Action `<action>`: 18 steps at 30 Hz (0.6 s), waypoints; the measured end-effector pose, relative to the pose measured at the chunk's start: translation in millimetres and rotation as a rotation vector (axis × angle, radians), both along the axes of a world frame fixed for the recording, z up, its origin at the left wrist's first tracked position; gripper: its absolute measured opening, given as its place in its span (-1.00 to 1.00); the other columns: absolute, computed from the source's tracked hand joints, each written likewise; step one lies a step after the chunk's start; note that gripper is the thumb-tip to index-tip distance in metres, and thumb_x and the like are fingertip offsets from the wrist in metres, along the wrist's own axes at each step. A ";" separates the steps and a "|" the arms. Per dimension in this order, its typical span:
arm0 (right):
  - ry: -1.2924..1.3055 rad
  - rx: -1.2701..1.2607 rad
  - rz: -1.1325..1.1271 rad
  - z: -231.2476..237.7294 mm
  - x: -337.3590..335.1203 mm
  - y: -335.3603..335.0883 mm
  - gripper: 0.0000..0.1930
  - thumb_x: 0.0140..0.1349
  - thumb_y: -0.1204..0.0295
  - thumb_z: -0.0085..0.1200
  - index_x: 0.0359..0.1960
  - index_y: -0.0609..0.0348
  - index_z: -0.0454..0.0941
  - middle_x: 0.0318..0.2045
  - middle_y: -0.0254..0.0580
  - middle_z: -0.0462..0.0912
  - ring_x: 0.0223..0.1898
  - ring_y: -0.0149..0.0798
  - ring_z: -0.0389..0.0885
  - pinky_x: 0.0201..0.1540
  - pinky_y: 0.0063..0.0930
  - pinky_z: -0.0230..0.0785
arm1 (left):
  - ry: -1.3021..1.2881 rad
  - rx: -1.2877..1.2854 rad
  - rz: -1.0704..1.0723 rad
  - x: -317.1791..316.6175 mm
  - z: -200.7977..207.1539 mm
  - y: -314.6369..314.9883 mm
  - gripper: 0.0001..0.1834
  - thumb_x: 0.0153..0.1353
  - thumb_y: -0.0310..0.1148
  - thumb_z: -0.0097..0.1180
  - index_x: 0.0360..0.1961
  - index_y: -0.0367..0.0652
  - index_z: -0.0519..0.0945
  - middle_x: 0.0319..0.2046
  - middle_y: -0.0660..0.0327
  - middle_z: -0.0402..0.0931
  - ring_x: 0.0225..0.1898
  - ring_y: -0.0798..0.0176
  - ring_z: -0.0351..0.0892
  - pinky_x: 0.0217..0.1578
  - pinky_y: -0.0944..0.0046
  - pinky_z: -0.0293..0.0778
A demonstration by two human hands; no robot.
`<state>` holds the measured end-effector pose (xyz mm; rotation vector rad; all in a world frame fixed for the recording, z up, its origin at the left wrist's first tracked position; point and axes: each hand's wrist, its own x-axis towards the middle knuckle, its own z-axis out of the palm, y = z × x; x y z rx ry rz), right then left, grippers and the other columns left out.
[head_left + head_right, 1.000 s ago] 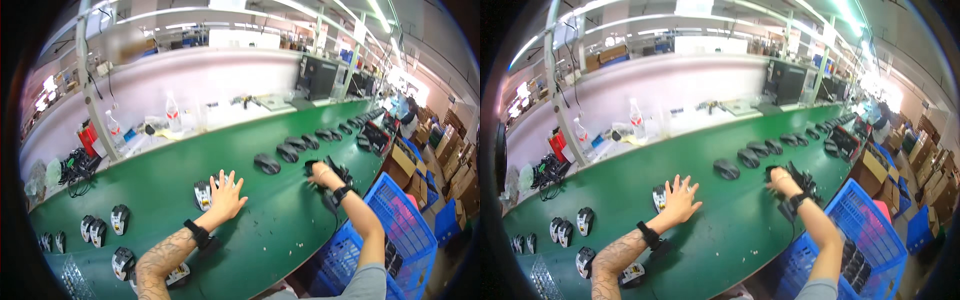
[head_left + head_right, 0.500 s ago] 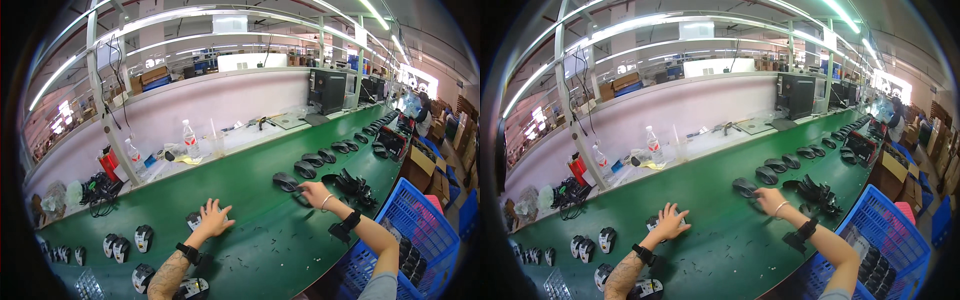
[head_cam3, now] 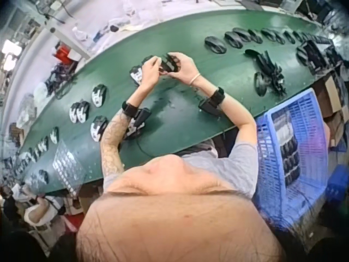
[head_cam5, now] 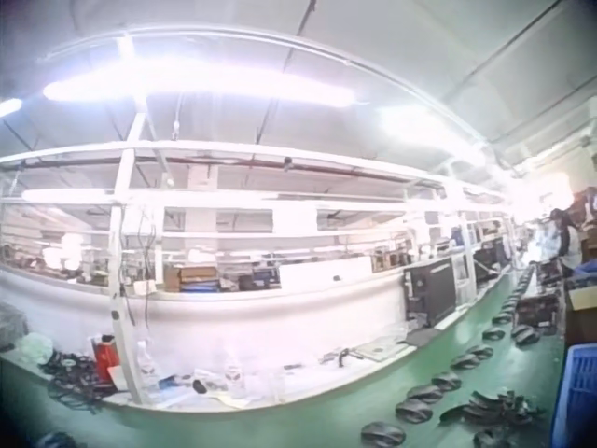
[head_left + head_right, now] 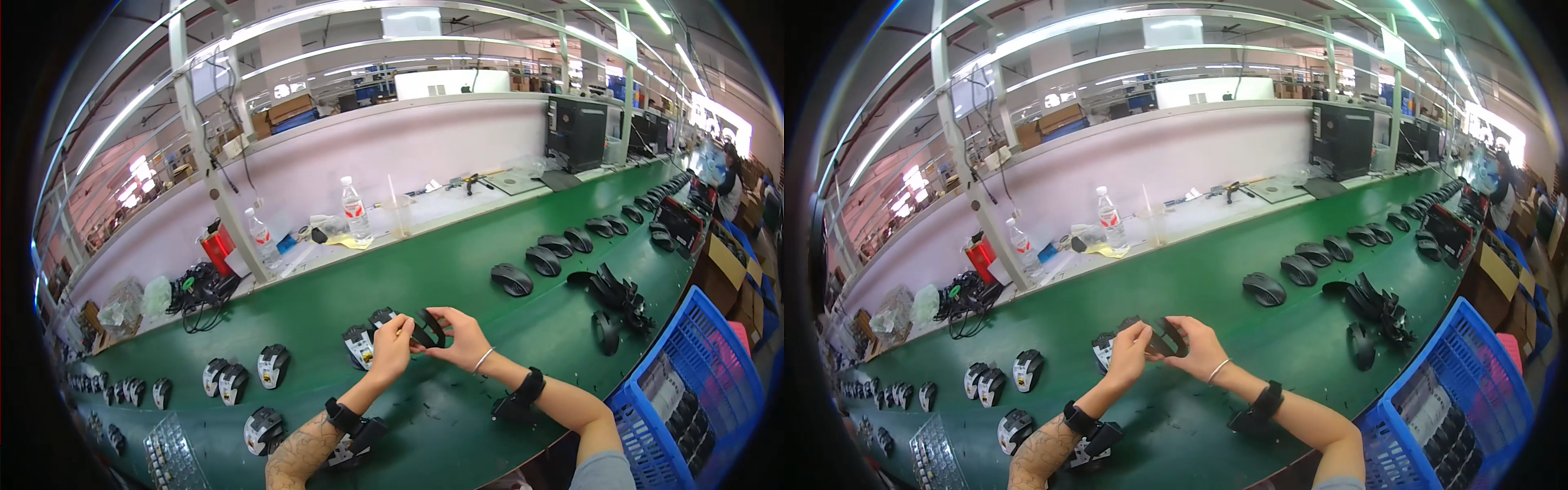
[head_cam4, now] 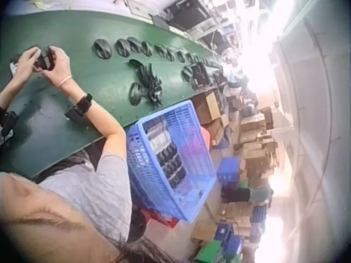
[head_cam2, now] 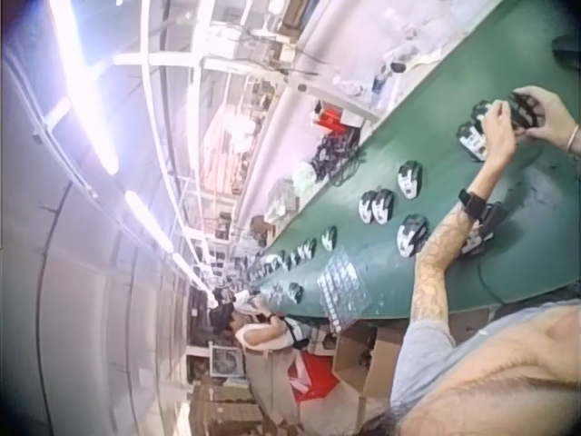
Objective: The person assembles computer mice by hand at a green workbench. They pick up a mouse base and a top shell, fit them together, and place the completed unit on the table. This process is repeated for multiple units throughout the clip.
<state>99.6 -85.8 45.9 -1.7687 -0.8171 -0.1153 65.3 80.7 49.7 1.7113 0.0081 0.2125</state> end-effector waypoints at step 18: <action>-0.425 -0.043 -0.216 -28.9 2.0 -20.9 -0.57 -0.10 0.54 0.20 -0.08 0.10 0.53 0.04 0.05 0.45 -0.04 0.04 0.49 -0.01 -0.23 0.43 | 0.454 1.191 0.015 72.4 -38.6 75.9 0.21 -0.34 0.33 0.34 0.09 -0.59 0.33 0.34 -0.30 -0.21 0.40 -0.30 -0.44 0.31 -0.19 -0.32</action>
